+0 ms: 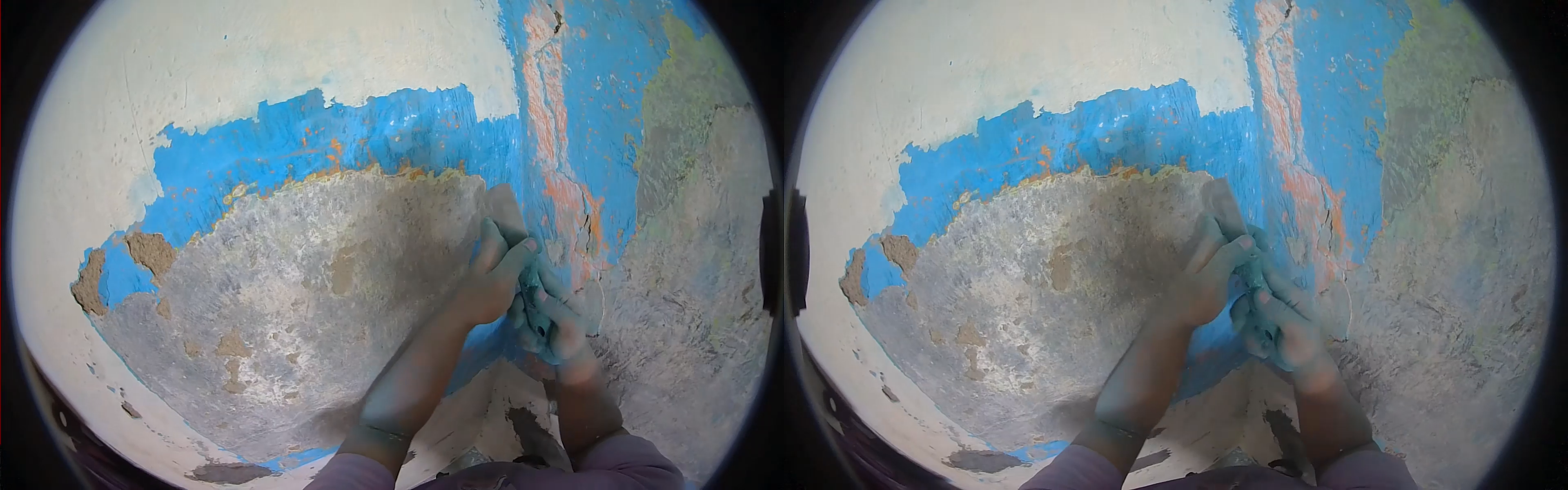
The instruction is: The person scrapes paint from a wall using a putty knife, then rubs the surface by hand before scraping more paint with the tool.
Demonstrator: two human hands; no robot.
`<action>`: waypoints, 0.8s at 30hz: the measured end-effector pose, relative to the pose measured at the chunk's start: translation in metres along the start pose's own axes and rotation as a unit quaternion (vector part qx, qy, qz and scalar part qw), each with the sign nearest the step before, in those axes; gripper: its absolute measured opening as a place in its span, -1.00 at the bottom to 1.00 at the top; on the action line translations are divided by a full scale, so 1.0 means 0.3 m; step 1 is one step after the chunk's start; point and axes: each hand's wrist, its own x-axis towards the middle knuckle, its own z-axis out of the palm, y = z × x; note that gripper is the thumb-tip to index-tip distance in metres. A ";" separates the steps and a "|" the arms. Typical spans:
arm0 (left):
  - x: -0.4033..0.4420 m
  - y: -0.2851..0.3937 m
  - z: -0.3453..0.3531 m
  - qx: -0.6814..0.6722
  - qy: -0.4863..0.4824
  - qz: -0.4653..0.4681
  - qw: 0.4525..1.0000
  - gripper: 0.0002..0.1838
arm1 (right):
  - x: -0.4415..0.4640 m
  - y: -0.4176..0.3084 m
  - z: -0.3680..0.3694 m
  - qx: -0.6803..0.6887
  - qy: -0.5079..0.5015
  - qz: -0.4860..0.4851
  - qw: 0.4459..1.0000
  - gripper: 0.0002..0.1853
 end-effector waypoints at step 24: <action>-0.245 0.089 0.004 0.198 0.161 -0.137 0.957 -0.67 | 0.224 0.028 0.064 -0.139 -0.024 -0.033 0.990 -0.65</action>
